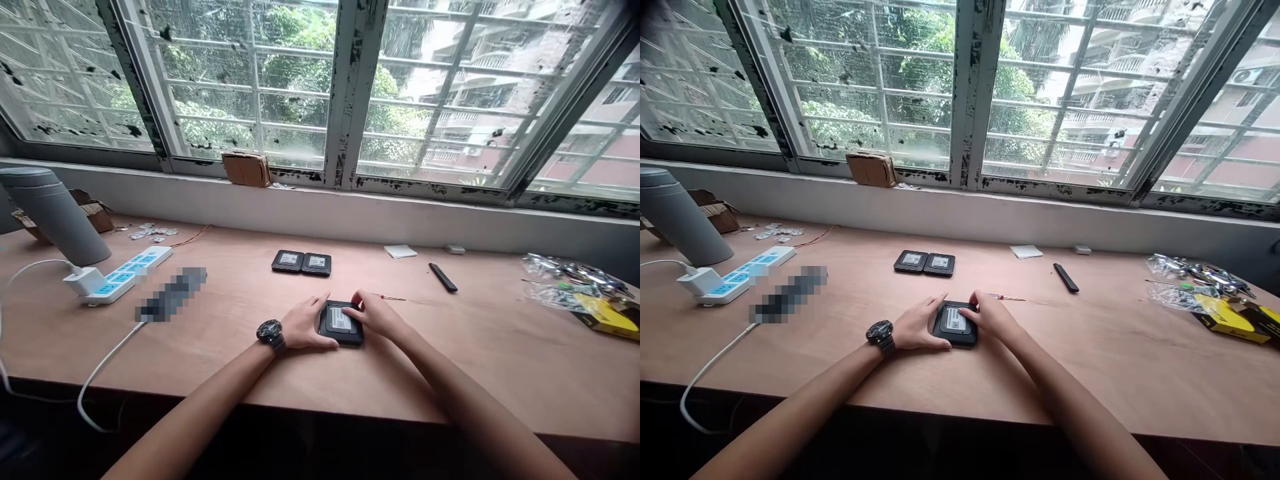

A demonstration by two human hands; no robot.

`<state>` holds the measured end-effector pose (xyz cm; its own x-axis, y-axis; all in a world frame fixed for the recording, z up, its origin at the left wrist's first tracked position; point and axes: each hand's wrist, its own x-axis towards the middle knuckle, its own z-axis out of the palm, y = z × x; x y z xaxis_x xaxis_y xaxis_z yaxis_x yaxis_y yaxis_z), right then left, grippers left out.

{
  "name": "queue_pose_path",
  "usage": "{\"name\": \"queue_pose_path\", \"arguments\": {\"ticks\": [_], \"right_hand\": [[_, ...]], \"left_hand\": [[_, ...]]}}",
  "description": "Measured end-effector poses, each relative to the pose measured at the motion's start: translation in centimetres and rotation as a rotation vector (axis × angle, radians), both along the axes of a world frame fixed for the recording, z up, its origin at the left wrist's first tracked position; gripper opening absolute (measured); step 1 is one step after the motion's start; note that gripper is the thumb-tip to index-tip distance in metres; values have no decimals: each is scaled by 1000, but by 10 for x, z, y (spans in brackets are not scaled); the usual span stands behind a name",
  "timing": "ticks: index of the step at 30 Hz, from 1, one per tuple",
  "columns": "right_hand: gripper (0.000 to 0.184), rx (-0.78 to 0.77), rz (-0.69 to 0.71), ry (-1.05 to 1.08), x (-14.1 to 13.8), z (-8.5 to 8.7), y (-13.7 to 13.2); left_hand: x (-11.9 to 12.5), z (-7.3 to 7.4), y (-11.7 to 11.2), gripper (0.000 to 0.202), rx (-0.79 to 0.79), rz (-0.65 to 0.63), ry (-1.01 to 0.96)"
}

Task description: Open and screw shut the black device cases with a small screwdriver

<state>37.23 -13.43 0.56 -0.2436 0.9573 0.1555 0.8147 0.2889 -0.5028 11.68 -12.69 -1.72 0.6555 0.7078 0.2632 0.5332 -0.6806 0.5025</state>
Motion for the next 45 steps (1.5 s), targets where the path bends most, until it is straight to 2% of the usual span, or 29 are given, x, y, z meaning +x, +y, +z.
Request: {"name": "queue_pose_path", "arguments": {"ticks": [6,10,17,23,28,34,40,43,45], "right_hand": [[49,-2,9,-81,-4,7,10],[58,-8,6,-102,-8,4,19],[58,117,-32,-123,-18,-14,19],[63,101,-94,-158,-19,-18,22],[61,84,-84,-86,-20,-18,25],[53,165,-5,71,-17,-7,19],[43,-74,150,394,-12,11,13],[41,-65,158,413,-5,28,13],[39,-27,150,421,2,42,15]], "left_hand": [[2,-4,0,127,27,22,2],[3,-7,0,128,41,32,-17],[3,-11,2,129,4,25,-29],[3,-10,2,129,-50,36,-30],[2,-9,0,132,-79,49,-75],[2,-10,0,137,-80,54,-98],[4,-7,-1,134,-59,33,-123],[1,-6,-3,131,-4,98,-81],[-6,-6,-7,124,79,198,-41]]}}
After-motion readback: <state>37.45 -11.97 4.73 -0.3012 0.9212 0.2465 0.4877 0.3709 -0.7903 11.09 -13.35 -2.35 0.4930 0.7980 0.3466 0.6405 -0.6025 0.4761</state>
